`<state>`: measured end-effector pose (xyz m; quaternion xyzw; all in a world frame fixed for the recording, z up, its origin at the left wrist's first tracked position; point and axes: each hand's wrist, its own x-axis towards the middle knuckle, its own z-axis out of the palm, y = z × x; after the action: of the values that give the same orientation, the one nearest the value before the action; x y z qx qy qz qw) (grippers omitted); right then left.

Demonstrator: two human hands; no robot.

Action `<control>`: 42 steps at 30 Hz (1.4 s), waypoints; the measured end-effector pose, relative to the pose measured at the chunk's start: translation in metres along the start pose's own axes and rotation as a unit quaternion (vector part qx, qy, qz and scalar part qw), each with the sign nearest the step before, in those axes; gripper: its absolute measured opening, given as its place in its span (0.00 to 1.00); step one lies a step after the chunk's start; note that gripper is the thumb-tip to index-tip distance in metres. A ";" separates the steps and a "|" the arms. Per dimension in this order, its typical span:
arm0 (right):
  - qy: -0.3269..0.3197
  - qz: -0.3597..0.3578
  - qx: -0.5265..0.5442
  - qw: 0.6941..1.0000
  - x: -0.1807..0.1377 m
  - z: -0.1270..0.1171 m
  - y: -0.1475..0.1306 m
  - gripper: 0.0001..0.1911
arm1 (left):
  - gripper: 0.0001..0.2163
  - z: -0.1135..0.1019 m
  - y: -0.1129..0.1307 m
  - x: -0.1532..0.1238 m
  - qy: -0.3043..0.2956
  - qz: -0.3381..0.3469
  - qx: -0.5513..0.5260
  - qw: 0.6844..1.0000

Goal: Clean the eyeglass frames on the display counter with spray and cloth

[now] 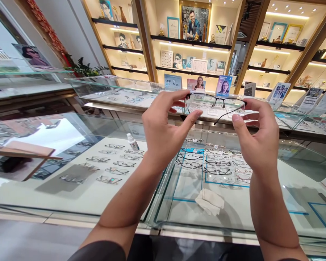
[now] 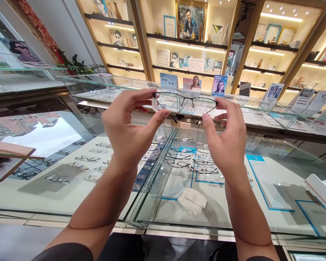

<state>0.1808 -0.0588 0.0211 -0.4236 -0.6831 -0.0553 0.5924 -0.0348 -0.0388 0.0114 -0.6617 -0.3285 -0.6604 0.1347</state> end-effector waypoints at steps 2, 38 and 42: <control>0.003 -0.005 0.000 1.000 0.000 0.000 0.000 0.18 | 0.17 0.000 0.000 0.000 -0.003 -0.008 -0.005 1.000; 0.018 -0.001 0.024 1.000 0.000 0.003 -0.007 0.16 | 0.19 -0.002 -0.015 0.004 -0.011 -0.029 -0.043 0.999; 0.015 -0.005 0.016 1.000 -0.001 0.003 -0.005 0.17 | 0.19 -0.002 -0.013 0.005 -0.002 -0.020 -0.032 0.999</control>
<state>0.1757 -0.0605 0.0219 -0.4094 -0.6769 -0.0537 0.6094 -0.0442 -0.0290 0.0132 -0.6606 -0.3203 -0.6716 0.0994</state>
